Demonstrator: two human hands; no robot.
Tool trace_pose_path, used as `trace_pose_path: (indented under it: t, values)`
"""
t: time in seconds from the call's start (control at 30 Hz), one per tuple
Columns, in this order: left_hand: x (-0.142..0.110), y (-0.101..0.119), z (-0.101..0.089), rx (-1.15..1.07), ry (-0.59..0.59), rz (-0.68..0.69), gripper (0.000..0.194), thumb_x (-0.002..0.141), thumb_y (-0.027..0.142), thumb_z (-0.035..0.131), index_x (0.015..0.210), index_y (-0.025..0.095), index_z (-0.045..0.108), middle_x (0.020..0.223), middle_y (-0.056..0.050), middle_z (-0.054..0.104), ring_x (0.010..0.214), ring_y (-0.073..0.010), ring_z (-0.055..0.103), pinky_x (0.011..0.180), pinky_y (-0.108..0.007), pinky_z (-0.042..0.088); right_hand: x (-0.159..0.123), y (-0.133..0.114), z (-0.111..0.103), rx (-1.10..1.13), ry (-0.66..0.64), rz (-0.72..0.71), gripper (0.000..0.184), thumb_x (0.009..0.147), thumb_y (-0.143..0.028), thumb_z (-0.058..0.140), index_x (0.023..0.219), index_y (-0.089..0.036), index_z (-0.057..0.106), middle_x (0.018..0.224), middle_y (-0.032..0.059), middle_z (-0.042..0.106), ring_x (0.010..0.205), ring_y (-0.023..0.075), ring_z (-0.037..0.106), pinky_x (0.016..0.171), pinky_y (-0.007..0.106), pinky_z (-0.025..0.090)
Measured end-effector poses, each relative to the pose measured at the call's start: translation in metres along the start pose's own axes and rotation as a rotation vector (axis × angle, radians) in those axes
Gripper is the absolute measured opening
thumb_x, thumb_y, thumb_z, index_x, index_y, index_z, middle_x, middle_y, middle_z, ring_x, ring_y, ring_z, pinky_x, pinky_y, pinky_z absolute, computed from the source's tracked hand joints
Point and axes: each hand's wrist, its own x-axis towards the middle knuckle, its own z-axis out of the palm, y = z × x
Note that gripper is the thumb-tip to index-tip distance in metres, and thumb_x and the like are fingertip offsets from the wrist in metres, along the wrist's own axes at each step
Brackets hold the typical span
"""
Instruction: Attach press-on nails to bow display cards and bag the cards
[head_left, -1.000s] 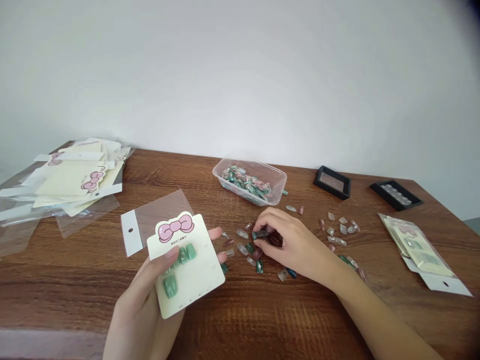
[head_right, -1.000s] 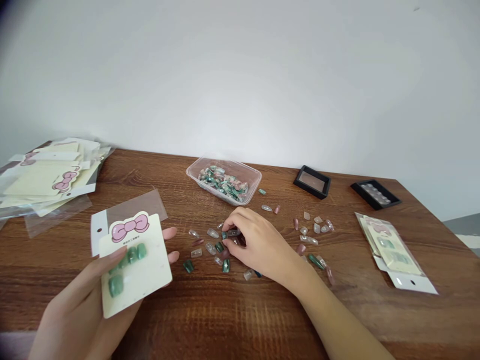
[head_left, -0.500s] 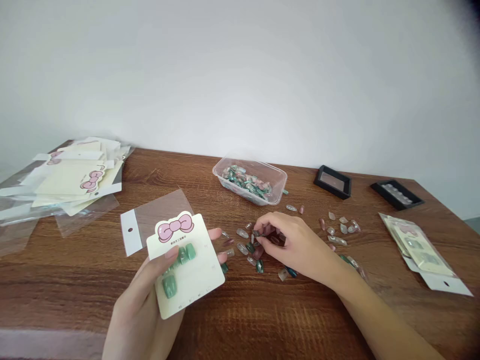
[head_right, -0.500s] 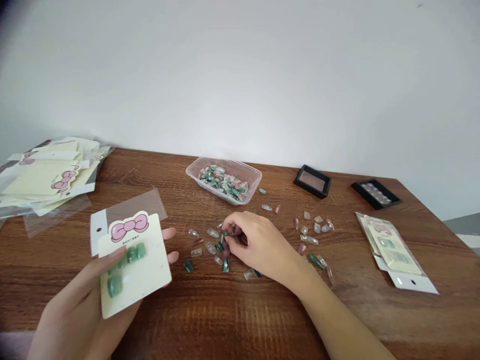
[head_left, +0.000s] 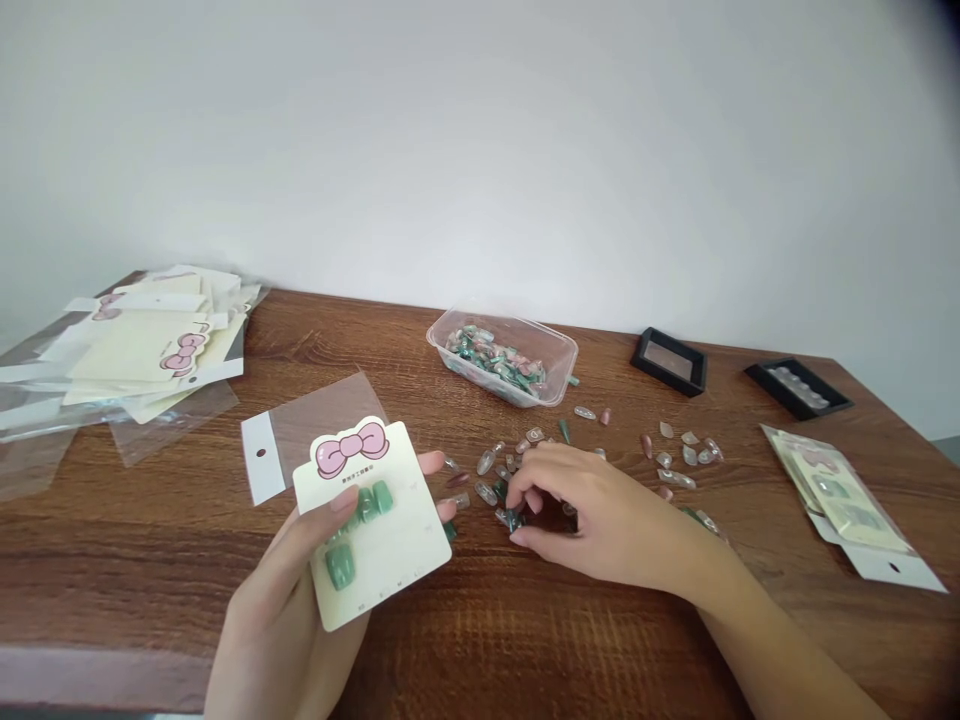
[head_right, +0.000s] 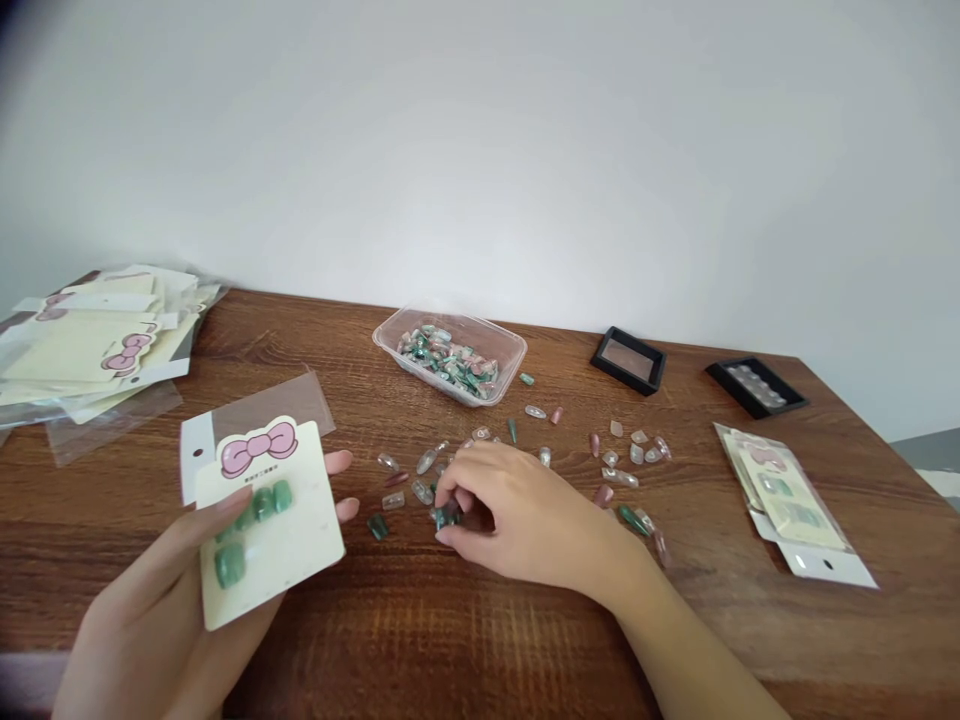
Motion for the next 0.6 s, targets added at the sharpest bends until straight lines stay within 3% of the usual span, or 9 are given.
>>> trace_pose_path:
  t: [0.27,0.6]
  values:
    - [-0.0022,0.0013,0.0021,-0.094,0.019,-0.047,0.047,0.085,0.029,0.068,0.13,0.016,0.064,0.115,-0.014,0.078,0.102,-0.0355,0.075,0.084,-0.041,0.064,0.0042,-0.0115,0.0102,-0.05,-0.077,-0.056,0.013,0.086,-0.02,0.075,0.095,-0.019,0.066,0.091,-0.0003,0.065,0.091,0.018,0.059,0.089,0.034,0.042]
    - [-0.0008,-0.0002,0.0006,-0.099,0.011,-0.036,0.051,0.086,0.028,0.068,0.135,0.017,0.061,0.117,-0.015,0.077,0.102,-0.0365,0.075,0.085,-0.045,0.064,0.003,-0.0095,0.0109,-0.087,-0.073,-0.071,0.012,0.089,-0.025,0.074,0.099,-0.02,0.068,0.093,0.0008,0.066,0.092,0.0191,0.061,0.091,0.037,0.042]
